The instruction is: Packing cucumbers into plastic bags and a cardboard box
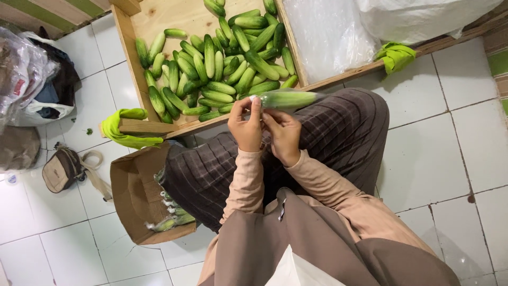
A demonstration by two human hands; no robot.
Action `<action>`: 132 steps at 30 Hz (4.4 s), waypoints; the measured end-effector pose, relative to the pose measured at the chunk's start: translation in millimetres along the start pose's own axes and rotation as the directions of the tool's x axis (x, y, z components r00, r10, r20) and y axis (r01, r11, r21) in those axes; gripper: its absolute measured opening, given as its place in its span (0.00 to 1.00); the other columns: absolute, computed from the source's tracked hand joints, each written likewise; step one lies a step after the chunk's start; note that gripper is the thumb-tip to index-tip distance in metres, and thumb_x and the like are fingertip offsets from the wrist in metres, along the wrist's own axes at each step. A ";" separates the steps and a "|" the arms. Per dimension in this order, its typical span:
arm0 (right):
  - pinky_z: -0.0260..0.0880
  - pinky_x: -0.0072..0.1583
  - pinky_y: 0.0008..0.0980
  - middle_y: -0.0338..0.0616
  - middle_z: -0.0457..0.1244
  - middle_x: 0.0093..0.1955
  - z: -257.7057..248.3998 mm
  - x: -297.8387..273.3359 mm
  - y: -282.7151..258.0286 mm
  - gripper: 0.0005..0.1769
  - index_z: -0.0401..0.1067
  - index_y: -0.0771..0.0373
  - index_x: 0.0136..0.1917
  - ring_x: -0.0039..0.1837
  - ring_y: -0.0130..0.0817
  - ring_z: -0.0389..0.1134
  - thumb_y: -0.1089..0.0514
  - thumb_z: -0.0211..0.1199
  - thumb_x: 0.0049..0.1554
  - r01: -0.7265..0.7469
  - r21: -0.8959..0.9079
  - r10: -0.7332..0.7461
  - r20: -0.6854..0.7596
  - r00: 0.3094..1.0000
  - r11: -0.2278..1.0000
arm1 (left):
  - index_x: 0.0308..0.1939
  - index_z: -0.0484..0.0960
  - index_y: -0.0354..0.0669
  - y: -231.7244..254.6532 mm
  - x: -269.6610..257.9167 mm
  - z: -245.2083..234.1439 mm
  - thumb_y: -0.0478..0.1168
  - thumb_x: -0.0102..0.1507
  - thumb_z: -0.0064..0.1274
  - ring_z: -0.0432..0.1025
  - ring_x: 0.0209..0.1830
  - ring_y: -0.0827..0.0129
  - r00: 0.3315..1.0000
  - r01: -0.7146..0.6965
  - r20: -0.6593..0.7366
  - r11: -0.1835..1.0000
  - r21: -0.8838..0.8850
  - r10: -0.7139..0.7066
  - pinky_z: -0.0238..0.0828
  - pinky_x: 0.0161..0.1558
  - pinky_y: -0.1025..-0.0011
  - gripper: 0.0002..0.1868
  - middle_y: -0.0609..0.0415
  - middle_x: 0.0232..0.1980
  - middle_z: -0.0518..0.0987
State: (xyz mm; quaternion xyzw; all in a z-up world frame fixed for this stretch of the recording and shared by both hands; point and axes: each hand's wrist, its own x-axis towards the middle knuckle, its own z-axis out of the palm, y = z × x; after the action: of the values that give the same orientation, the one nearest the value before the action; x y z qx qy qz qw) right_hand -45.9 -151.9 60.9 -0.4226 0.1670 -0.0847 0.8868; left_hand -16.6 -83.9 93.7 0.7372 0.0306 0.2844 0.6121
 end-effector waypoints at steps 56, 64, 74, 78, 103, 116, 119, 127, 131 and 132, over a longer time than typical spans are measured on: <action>0.62 0.54 0.34 0.41 0.71 0.38 -13.7 18.0 -103.6 0.03 0.80 0.62 0.42 0.41 0.42 0.69 0.68 0.71 0.55 0.761 -0.362 -0.480 0.609 0.631 0.539 | 0.40 0.82 0.42 17.7 2.7 -28.3 0.35 0.60 0.66 0.73 0.48 0.50 0.854 -0.351 0.424 0.936 0.039 0.302 0.67 0.55 0.59 0.08 0.51 0.43 0.80; 0.66 0.55 0.42 0.52 0.67 0.48 -12.4 21.0 -102.1 0.08 0.79 0.67 0.53 0.47 0.47 0.67 0.67 0.67 0.59 0.735 -0.343 -0.398 0.668 0.629 0.585 | 0.43 0.81 0.46 24.7 1.4 -32.2 0.37 0.63 0.62 0.73 0.54 0.56 0.821 -0.366 0.500 0.926 0.088 0.277 0.60 0.57 0.63 0.06 0.55 0.48 0.82; 0.62 0.56 0.38 0.43 0.66 0.45 -18.0 24.4 -105.1 0.05 0.77 0.61 0.46 0.45 0.42 0.66 0.58 0.68 0.61 0.761 -0.407 -0.319 0.731 0.603 0.505 | 0.39 0.84 0.43 27.3 -1.1 -31.7 0.28 0.59 0.63 0.80 0.45 0.50 0.850 -0.310 0.432 0.949 -0.050 0.301 0.71 0.49 0.59 0.08 0.52 0.41 0.85; 0.60 0.57 0.36 0.40 0.66 0.44 -21.0 24.9 -102.6 0.06 0.74 0.59 0.44 0.46 0.40 0.65 0.56 0.67 0.62 0.763 -0.406 -0.298 0.747 0.594 0.504 | 0.38 0.86 0.42 14.2 -7.7 -27.3 0.29 0.57 0.65 0.81 0.42 0.53 0.874 -0.311 0.368 0.947 -0.082 0.319 0.74 0.47 0.63 0.08 0.53 0.39 0.86; 0.70 0.45 0.29 0.52 0.68 0.39 -7.2 15.0 -91.3 0.02 0.78 0.73 0.44 0.41 0.30 0.67 0.70 0.68 0.57 0.358 -0.265 -0.082 0.692 0.717 0.895 | 0.41 0.85 0.45 10.5 -17.3 -48.2 0.32 0.60 0.62 0.79 0.32 0.59 0.926 -0.148 0.333 0.982 -0.115 0.178 0.74 0.36 0.68 0.07 0.54 0.34 0.84; 0.68 0.45 0.29 0.54 0.63 0.39 68.1 -5.7 -45.5 0.13 0.69 0.73 0.41 0.41 0.33 0.65 0.62 0.65 0.62 0.323 -0.237 -0.018 0.781 0.625 0.916 | 0.49 0.84 0.42 28.0 -13.8 -116.9 0.36 0.65 0.59 0.77 0.30 0.64 0.993 -0.081 0.067 0.962 -0.262 0.102 0.75 0.38 0.68 0.09 0.52 0.33 0.85; 0.68 0.43 0.29 0.57 0.62 0.40 98.1 -23.5 -21.3 0.13 0.68 0.75 0.41 0.39 0.34 0.64 0.62 0.65 0.62 0.316 -0.184 -0.053 0.787 0.614 0.931 | 0.49 0.84 0.43 29.3 -13.7 -141.9 0.37 0.65 0.60 0.79 0.32 0.64 0.997 -0.067 -0.053 0.966 -0.249 0.056 0.76 0.39 0.69 0.09 0.52 0.34 0.85; 0.65 0.49 0.30 0.52 0.62 0.43 184.3 -81.1 33.2 0.08 0.70 0.72 0.45 0.47 0.34 0.63 0.64 0.63 0.64 0.371 -0.237 0.061 0.902 0.427 0.898 | 0.47 0.86 0.43 17.9 -17.7 -236.5 0.35 0.64 0.61 0.80 0.34 0.64 0.928 -0.066 -0.371 0.993 -0.095 0.026 0.77 0.40 0.68 0.07 0.50 0.35 0.85; 0.70 0.60 0.34 0.49 0.64 0.59 200.5 -110.9 90.8 0.22 0.66 0.65 0.69 0.58 0.35 0.67 0.59 0.64 0.64 0.318 -0.403 0.341 0.911 0.234 0.858 | 0.49 0.82 0.39 -16.3 -30.6 -288.4 0.36 0.67 0.57 0.79 0.34 0.66 0.739 0.029 -0.670 0.997 -0.075 -0.072 0.77 0.40 0.69 0.08 0.47 0.34 0.82; 0.70 0.60 0.34 0.49 0.64 0.59 201.7 -116.4 105.7 0.22 0.66 0.65 0.69 0.58 0.35 0.67 0.59 0.64 0.64 0.316 -0.404 0.347 0.911 0.222 0.858 | 0.49 0.82 0.39 -27.1 -31.9 -300.5 0.36 0.67 0.57 0.79 0.34 0.66 0.731 0.030 -0.679 0.997 -0.072 -0.072 0.77 0.40 0.69 0.08 0.47 0.34 0.82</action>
State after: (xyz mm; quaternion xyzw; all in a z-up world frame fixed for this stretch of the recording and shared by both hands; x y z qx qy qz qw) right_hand -79.1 93.9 123.2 -0.5976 -0.4033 0.2551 0.6443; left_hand -172.3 176.3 83.3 0.5633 0.2647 0.5184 0.5864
